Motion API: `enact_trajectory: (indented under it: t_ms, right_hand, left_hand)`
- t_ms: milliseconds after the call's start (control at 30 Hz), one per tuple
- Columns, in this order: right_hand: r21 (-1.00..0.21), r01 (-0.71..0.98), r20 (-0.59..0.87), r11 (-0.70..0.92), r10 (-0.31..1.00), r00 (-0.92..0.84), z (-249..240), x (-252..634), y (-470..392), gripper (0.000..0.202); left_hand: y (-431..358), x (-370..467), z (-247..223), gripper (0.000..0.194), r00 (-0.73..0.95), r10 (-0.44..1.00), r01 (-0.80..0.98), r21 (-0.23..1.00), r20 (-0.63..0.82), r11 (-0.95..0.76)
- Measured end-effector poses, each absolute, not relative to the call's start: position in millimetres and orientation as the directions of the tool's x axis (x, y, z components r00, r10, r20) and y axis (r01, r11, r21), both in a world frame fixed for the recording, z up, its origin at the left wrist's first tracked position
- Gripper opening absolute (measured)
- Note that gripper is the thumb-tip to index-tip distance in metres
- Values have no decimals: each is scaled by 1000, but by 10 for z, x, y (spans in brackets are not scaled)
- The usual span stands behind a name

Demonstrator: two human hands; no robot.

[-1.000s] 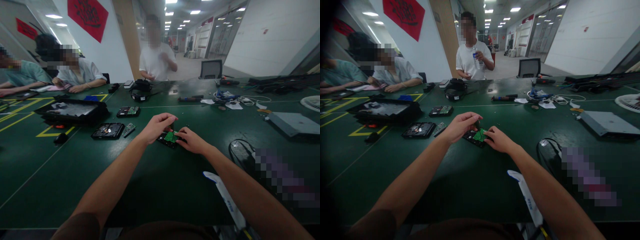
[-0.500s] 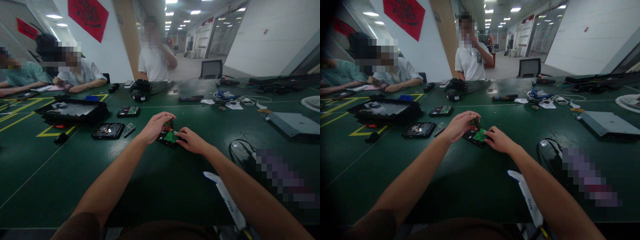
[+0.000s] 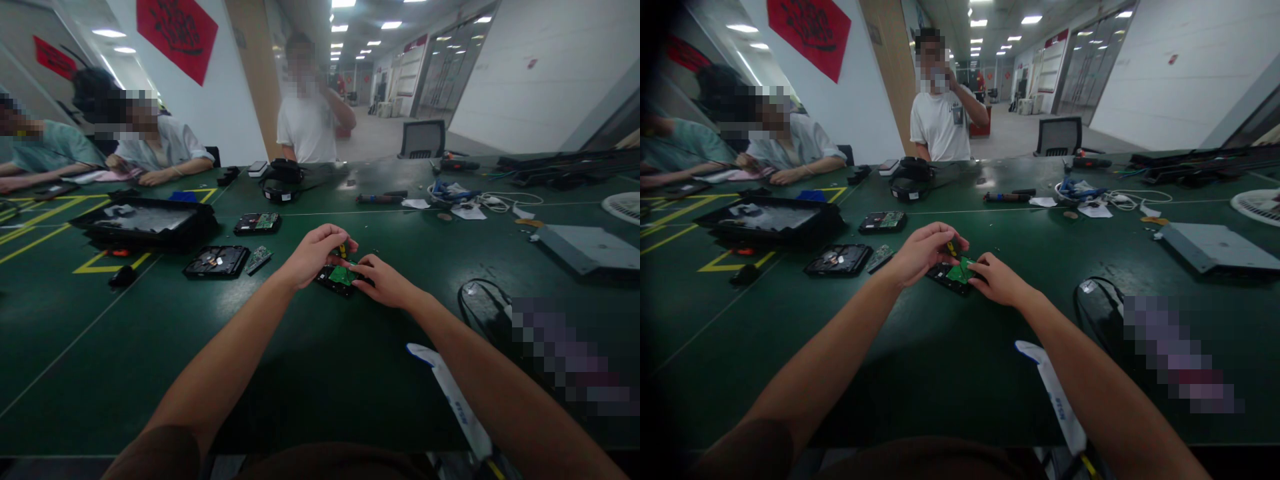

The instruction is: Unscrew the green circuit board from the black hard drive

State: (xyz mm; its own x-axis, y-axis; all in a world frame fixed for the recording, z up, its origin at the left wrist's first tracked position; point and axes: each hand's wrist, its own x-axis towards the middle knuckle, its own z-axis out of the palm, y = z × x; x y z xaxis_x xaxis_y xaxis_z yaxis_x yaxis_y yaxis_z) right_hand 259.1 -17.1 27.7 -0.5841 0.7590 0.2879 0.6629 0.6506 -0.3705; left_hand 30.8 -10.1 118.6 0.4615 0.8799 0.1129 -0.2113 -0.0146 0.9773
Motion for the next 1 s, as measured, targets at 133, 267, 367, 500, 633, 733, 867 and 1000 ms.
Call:
enact_trajectory:
  t_ms: [133,267,367,500,633,733,867,1000]
  right_hand:
    - [-371,665,293,648,761,-578,264,2588,-166,41]
    - [-372,650,314,663,749,-583,238,2591,-155,40]
    - [-371,645,319,668,744,-587,222,2596,-148,41]
    - [-378,649,313,660,751,-581,222,2598,-149,41]
    - [-371,656,302,657,754,-584,241,2592,-156,42]
    - [-377,651,302,659,752,-586,250,2588,-161,42]
    - [-385,651,310,655,756,-577,246,2589,-163,41]
    - [-377,652,310,657,753,-580,241,2591,-160,41]
  left_hand:
    - [-85,304,1173,22,455,878,-211,976,149,-56]
    - [-58,295,1137,25,438,889,-121,989,134,-89]
    - [-51,283,1129,26,435,891,-65,991,130,-113]
    - [-75,292,1161,22,419,901,-103,991,116,-80]
    - [-98,313,1188,16,426,898,-200,980,107,-22]
    - [-90,305,1185,12,438,890,-221,975,124,-28]
    - [-63,275,1172,13,443,886,-190,980,138,-58]
    - [-53,278,1158,16,446,885,-225,974,135,-35]
